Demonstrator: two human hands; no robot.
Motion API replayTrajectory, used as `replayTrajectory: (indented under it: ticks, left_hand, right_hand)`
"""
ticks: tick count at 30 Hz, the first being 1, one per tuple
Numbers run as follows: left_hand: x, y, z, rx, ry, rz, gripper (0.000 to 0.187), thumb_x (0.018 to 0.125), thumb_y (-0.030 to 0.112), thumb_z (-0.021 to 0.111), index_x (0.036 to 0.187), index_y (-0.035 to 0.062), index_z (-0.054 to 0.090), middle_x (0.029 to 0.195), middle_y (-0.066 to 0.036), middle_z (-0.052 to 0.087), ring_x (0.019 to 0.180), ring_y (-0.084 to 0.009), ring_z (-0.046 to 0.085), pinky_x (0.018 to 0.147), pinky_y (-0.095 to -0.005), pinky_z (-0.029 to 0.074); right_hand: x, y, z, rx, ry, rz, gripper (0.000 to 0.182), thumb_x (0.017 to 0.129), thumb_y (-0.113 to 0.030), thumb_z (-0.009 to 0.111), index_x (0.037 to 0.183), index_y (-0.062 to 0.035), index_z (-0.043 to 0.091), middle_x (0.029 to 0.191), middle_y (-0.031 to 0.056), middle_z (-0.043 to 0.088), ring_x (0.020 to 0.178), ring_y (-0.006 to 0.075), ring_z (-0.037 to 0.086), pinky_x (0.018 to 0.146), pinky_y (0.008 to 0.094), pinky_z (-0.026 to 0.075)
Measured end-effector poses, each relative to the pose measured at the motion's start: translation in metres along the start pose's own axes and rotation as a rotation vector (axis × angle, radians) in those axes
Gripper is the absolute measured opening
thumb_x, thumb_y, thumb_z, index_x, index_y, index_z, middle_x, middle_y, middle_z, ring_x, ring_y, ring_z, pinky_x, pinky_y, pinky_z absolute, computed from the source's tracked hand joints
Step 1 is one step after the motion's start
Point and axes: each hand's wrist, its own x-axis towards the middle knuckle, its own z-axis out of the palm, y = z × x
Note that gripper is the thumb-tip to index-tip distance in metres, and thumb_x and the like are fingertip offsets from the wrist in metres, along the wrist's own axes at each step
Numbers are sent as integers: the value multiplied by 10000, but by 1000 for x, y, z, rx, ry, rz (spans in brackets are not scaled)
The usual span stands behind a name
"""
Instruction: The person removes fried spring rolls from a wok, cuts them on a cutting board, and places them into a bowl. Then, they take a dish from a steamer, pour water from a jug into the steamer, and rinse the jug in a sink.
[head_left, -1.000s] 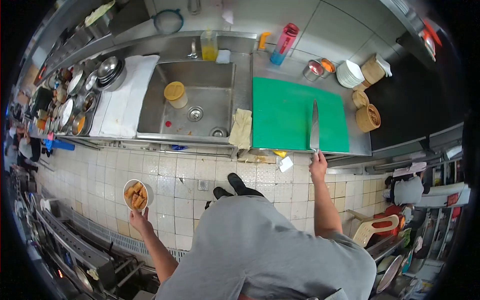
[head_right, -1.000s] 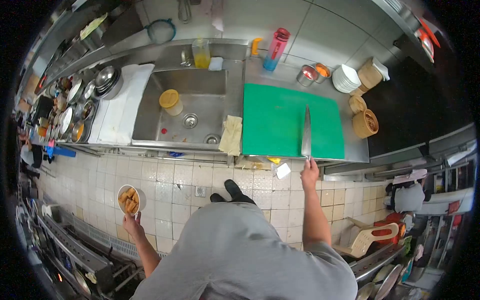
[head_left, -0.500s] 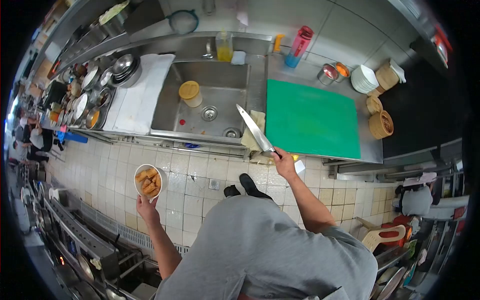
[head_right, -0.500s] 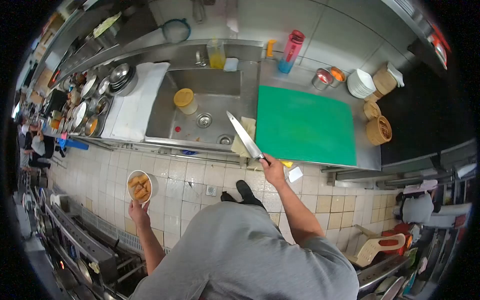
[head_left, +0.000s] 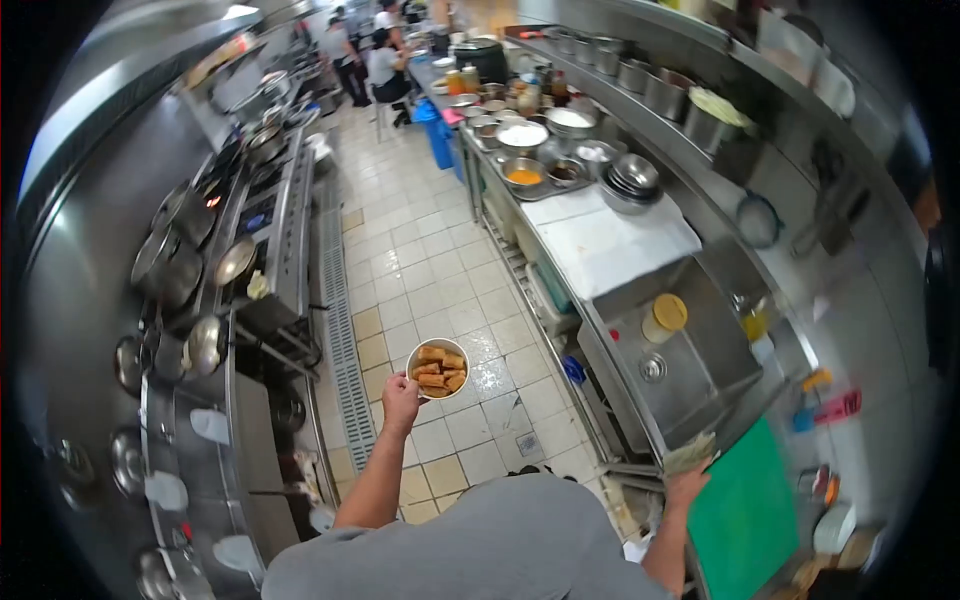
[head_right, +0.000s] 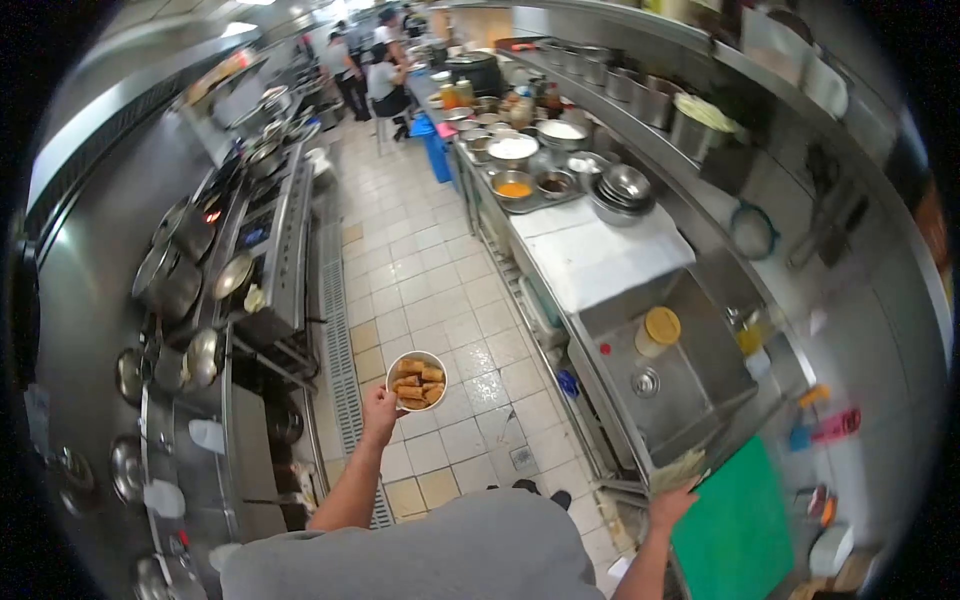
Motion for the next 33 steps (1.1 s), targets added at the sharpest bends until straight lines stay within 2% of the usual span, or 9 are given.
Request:
replayTrajectory:
  ticks: [7,9,12,14,21,23,27,30,33]
  left_hand:
    - [-20,14,-61,120,173,-46,269,847,20,611,627,-45,470,1334,-173,485,1108,-296,603,652,-451,671]
    - [-20,6,-71,186,230,-20,260,842,18,613,626,-39,480,1325,-158,493,1087,-283,613,633,-432,672]
    - [-18,11,-77,190,225,-35,261,847,22,615,628,-35,486,1320,-155,496,1102,-280,605,631,-432,672]
    - [-12,16,-72,185,250,-44,264,859,31,610,634,-33,489,1320,-154,496,1105,-272,602,642,-428,673]
    - [33,40,-24,83,62,-2,205,872,40,604,694,-22,523,1283,-154,538,954,-263,648,651,-434,663]
    - [52,38,-9,106,6,-96,201,877,44,603,705,-22,522,1312,-161,523,976,-277,647,663,-448,663]
    - [77,57,52,-32,-49,-95,198,894,53,601,732,-18,513,1378,-179,494,1038,-315,644,725,-491,661]
    - [108,51,82,-38,-61,-60,211,904,47,595,724,-17,505,1365,-178,516,988,-314,662,729,-491,662]
    - [129,56,112,-67,-126,-169,206,912,35,578,722,-9,510,1370,-171,511,982,-295,660,703,-474,663]
  right_hand:
    - [-106,-61,-12,-17,-295,71,841,808,32,571,1534,85,149,1270,374,407,1087,489,549,999,480,450]
    - [-139,-3,20,-45,-242,-103,814,809,56,548,1527,88,168,1337,361,406,1101,473,567,977,449,484]
    - [-164,9,-31,37,-257,-125,810,823,-12,556,1563,-31,227,1317,336,442,1203,510,476,1003,538,406]
    - [-167,25,-52,19,-55,-153,725,871,-9,512,1558,-73,287,1289,340,470,1190,519,481,973,556,412]
    - [-51,39,-94,-170,100,446,592,945,-62,465,1524,-61,341,1199,289,551,996,487,598,822,564,481]
    - [-22,184,-12,-203,376,207,468,950,-67,483,1415,-13,480,1146,253,593,953,449,623,815,527,504]
    - [14,141,-12,-639,761,363,403,974,-269,535,1308,-50,581,1014,88,656,849,273,635,710,438,483]
    - [80,104,12,-799,728,266,419,975,-348,562,1275,-60,614,1002,44,682,872,239,637,745,422,469]
    - [177,49,51,-789,302,-149,464,956,-383,593,1283,-54,612,1097,78,697,1048,313,629,955,462,447]
